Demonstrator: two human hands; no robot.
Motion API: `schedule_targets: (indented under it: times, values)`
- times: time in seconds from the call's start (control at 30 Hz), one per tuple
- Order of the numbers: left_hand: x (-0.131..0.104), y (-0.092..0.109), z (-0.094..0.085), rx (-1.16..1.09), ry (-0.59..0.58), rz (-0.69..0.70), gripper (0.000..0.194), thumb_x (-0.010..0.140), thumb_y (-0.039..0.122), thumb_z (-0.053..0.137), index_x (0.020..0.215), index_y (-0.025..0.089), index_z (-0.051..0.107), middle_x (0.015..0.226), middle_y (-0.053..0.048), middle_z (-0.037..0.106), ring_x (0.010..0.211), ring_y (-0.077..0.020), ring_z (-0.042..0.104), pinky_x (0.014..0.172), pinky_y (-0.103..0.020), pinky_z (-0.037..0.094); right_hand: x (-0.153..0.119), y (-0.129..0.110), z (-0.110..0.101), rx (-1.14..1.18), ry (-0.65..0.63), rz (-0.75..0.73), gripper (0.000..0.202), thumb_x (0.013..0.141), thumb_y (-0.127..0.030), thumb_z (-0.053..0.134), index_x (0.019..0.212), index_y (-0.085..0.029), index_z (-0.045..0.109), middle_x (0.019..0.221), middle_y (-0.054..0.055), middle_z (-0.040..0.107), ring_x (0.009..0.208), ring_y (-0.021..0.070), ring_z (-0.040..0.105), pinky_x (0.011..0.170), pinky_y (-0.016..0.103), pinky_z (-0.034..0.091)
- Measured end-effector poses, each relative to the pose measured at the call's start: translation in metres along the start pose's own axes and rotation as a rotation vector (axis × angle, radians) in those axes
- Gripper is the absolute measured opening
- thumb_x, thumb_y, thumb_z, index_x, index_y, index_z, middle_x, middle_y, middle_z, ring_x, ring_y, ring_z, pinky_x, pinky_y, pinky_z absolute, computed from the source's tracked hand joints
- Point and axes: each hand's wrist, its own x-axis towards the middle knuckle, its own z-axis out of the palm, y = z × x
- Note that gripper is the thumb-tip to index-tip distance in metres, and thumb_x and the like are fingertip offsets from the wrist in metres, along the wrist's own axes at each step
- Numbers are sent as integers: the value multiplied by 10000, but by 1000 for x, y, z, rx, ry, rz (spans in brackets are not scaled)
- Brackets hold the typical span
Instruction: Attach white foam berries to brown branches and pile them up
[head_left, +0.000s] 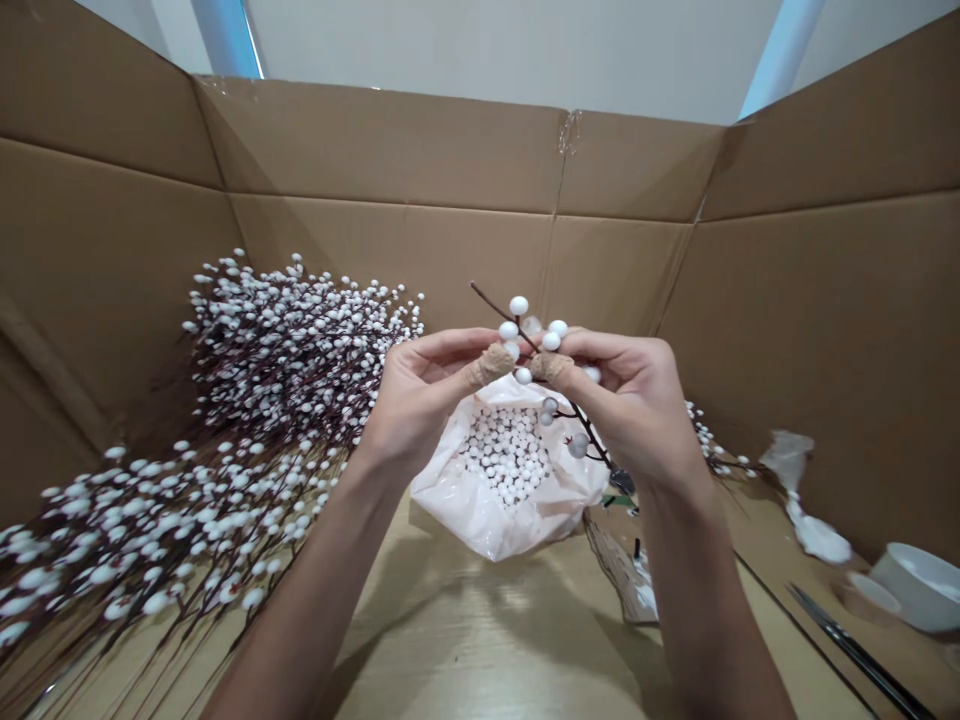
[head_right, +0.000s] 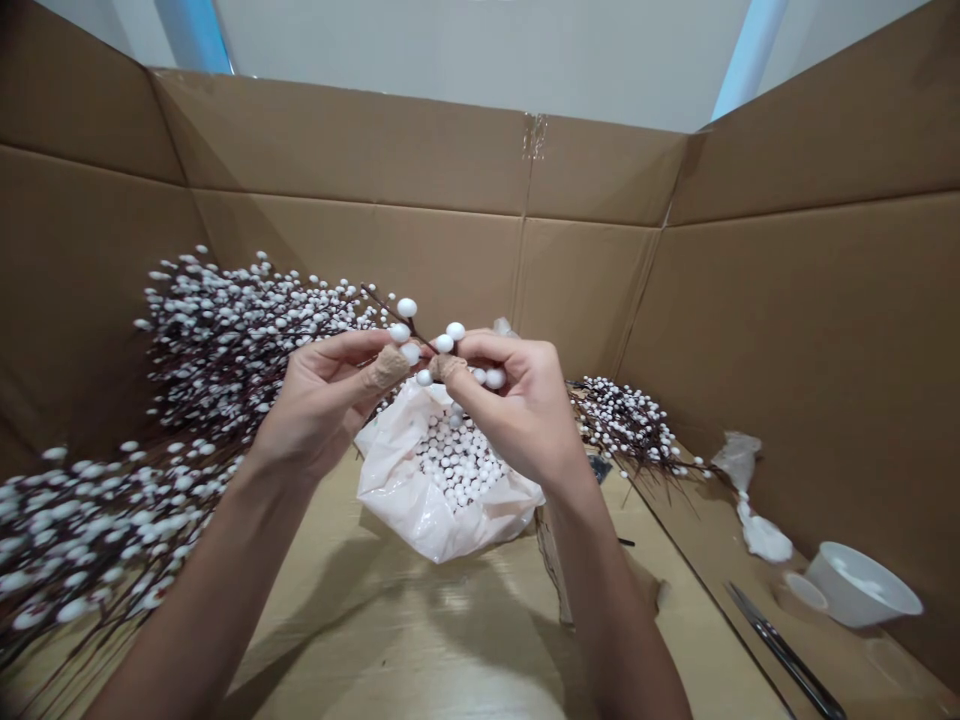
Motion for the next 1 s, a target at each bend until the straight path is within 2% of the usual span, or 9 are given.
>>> schedule_targets:
  times: [0.13,0.27,0.5,0.7,1.0]
  values:
    - [1,-4,1,-37,-3,32,211,583,200,838,772,201,743,774,-5,751,801,-169,698,831,-300,530,1,1,1,35,14,22,85,758,-220,673,710,-159,709,732,24,650,632,122,557,550,251,441]
    - [2,-10,2,-71,-8,43,157,602,202,828,734,209,744,763,-2,755,765,-141,700,797,-255,539,0,2,1,8,34,29,89,758,-209,666,709,-143,702,609,-1,574,534,91,487,472,227,377]
    - [3,-11,0,-26,9,39,140,610,203,820,730,205,748,747,0,754,714,-117,693,723,-203,549,0,4,1,-24,16,22,94,764,-197,652,702,-139,691,557,-22,478,479,62,379,409,208,273]
    - [3,-10,0,-11,18,50,150,592,212,831,717,210,749,743,2,753,717,-121,692,734,-212,551,0,5,2,-52,29,10,102,766,-201,650,696,-140,692,552,-27,455,476,58,346,409,210,246]
    - [1,-9,2,10,27,38,144,600,190,823,724,194,749,758,-9,752,724,-122,689,738,-211,549,2,9,2,-64,34,-17,100,769,-207,651,708,-147,704,581,-19,502,506,71,382,449,221,288]
